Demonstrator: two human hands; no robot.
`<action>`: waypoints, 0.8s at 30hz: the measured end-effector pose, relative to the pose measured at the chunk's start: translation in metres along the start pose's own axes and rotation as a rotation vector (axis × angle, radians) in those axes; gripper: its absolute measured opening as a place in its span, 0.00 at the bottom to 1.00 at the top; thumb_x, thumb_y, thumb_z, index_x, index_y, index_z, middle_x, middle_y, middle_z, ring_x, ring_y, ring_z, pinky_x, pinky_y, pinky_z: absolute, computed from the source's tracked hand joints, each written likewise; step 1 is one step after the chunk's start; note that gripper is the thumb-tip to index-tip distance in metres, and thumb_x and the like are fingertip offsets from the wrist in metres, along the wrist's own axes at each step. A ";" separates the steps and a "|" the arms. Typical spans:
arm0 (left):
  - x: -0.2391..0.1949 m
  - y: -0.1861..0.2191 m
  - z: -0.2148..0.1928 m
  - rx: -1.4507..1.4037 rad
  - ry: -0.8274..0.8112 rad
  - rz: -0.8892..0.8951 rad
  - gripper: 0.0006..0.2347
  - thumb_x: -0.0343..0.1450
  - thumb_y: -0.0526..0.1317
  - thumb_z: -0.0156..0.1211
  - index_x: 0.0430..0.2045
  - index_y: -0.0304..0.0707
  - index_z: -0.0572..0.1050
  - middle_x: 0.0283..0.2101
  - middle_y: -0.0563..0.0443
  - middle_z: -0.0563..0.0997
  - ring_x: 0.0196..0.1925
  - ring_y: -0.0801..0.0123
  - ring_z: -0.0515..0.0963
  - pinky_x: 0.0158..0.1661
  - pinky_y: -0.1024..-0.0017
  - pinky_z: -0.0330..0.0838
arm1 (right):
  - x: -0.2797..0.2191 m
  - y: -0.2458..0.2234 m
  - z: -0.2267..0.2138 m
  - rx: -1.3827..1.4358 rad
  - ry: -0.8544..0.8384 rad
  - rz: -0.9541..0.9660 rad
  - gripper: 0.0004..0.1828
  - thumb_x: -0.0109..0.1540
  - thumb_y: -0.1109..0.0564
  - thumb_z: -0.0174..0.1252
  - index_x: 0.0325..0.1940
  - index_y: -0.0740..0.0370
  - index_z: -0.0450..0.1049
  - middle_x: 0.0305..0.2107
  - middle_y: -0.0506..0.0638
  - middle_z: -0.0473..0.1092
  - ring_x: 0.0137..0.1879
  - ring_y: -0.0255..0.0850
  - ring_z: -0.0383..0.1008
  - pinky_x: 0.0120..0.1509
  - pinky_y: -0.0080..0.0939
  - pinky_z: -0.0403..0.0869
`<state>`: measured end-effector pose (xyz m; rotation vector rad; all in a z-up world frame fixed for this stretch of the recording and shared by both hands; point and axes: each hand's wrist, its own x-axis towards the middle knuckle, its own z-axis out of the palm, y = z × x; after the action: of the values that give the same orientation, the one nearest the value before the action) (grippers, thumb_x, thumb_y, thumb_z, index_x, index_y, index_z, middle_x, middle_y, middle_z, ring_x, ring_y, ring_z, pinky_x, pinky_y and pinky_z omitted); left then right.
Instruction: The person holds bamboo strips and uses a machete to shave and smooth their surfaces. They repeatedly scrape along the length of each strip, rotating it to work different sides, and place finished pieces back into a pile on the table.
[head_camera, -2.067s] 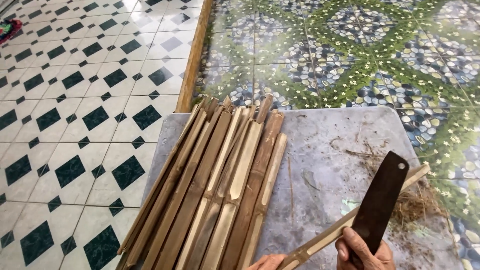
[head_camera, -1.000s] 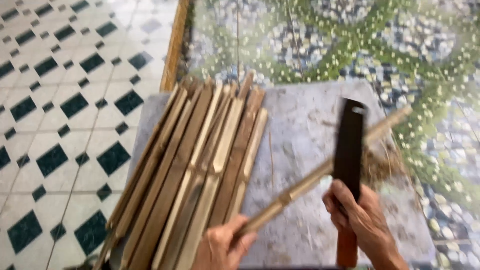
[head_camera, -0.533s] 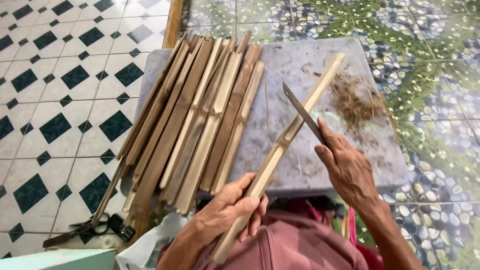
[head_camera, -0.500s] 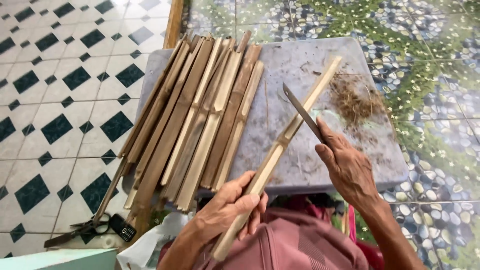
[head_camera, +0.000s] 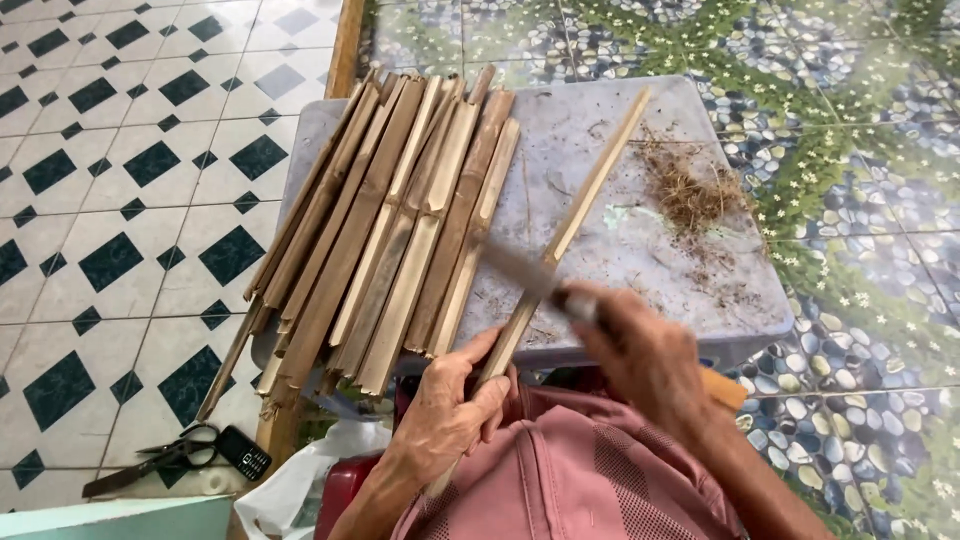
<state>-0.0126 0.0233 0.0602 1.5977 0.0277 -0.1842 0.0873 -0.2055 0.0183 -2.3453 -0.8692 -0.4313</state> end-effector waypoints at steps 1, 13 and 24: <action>0.000 -0.002 0.000 -0.002 0.001 0.003 0.27 0.72 0.29 0.50 0.71 0.32 0.61 0.24 0.55 0.74 0.16 0.78 0.71 0.15 0.81 0.72 | 0.000 0.001 -0.002 -0.002 0.000 -0.003 0.15 0.70 0.53 0.52 0.58 0.59 0.70 0.33 0.55 0.76 0.15 0.34 0.64 0.10 0.35 0.68; 0.005 0.002 0.000 0.211 0.066 -0.044 0.26 0.74 0.35 0.55 0.71 0.42 0.63 0.12 0.58 0.73 0.11 0.79 0.68 0.14 0.77 0.71 | 0.003 -0.006 0.000 0.137 -0.079 -0.059 0.19 0.69 0.53 0.52 0.64 0.50 0.69 0.38 0.52 0.78 0.16 0.30 0.66 0.15 0.31 0.69; 0.008 -0.011 0.000 0.277 0.064 0.074 0.28 0.71 0.35 0.55 0.68 0.24 0.58 0.71 0.30 0.63 0.75 0.50 0.64 0.70 0.61 0.58 | 0.006 0.008 -0.003 0.053 0.014 0.012 0.16 0.71 0.52 0.49 0.60 0.57 0.72 0.30 0.50 0.75 0.14 0.31 0.60 0.12 0.32 0.64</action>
<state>-0.0060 0.0234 0.0478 1.8778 -0.0080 -0.0816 0.0968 -0.2092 0.0208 -2.2956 -0.8492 -0.4136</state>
